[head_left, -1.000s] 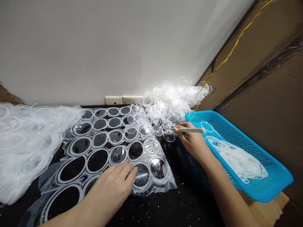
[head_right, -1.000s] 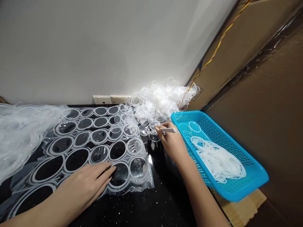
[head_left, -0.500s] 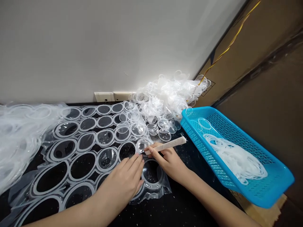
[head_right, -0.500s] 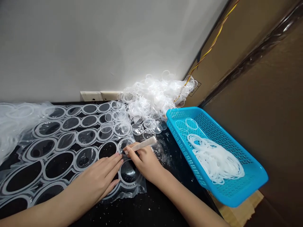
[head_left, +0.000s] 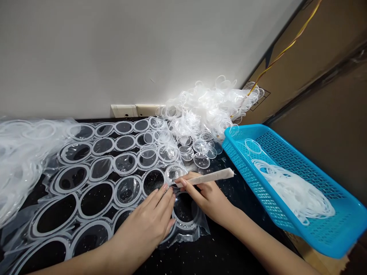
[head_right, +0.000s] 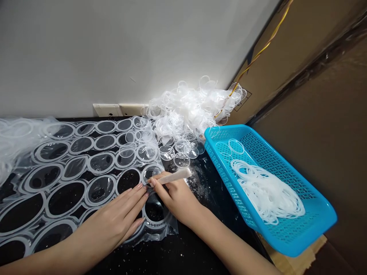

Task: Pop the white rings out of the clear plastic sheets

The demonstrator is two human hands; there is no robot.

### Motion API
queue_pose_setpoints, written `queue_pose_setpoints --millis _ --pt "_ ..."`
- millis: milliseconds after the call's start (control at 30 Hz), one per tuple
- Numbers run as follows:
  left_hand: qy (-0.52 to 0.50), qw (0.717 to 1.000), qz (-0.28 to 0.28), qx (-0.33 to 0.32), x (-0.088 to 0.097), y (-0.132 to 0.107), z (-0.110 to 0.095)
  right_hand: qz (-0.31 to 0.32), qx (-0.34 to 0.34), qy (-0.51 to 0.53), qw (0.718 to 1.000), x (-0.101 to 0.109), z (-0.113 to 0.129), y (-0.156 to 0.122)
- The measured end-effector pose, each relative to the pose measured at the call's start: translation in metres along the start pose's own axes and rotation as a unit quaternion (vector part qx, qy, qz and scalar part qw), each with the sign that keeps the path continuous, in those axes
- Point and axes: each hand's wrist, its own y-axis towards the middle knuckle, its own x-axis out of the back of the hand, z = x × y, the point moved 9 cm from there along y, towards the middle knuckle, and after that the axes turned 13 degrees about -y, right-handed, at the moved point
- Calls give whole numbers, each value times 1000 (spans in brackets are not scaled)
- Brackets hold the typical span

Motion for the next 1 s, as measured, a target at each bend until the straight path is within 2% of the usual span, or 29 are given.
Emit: queue_pose_setpoints --millis 67,167,300,367,467,600,667,733,800,867,933,1000 --pt "-12 1000 -2 10 0 1 -1 14 50 -62 997 -6 10 -4" --pt "-29 999 -7 33 -1 1 0 22 120 -196 973 -19 25 -14" --pt "-48 998 11 40 -4 0 2 -13 138 -281 950 -23 27 -13" --pt "-55 998 29 27 -5 -1 2 -51 116 -286 950 -11 18 -4" --pt "-57 997 52 10 -6 -4 0 -124 73 -275 951 22 -4 7" --pt "-59 997 35 25 -5 -7 -1 -226 -9 -291 930 69 -40 6" --pt "-60 997 36 18 -4 -7 -3 -235 -54 -301 923 80 -54 5" --pt "-79 996 44 9 -1 -4 -4 -210 -90 -310 923 81 -59 6" --pt "-124 991 49 16 6 1 3 -195 -112 -317 921 83 -54 7" --pt "-165 985 45 30 15 6 16 -205 -120 -295 925 88 -43 7" --pt "-161 985 38 57 23 9 38 -196 -105 -219 950 85 -32 9" --pt "-122 986 50 102 24 8 67 -130 -77 -116 982 68 -25 12"
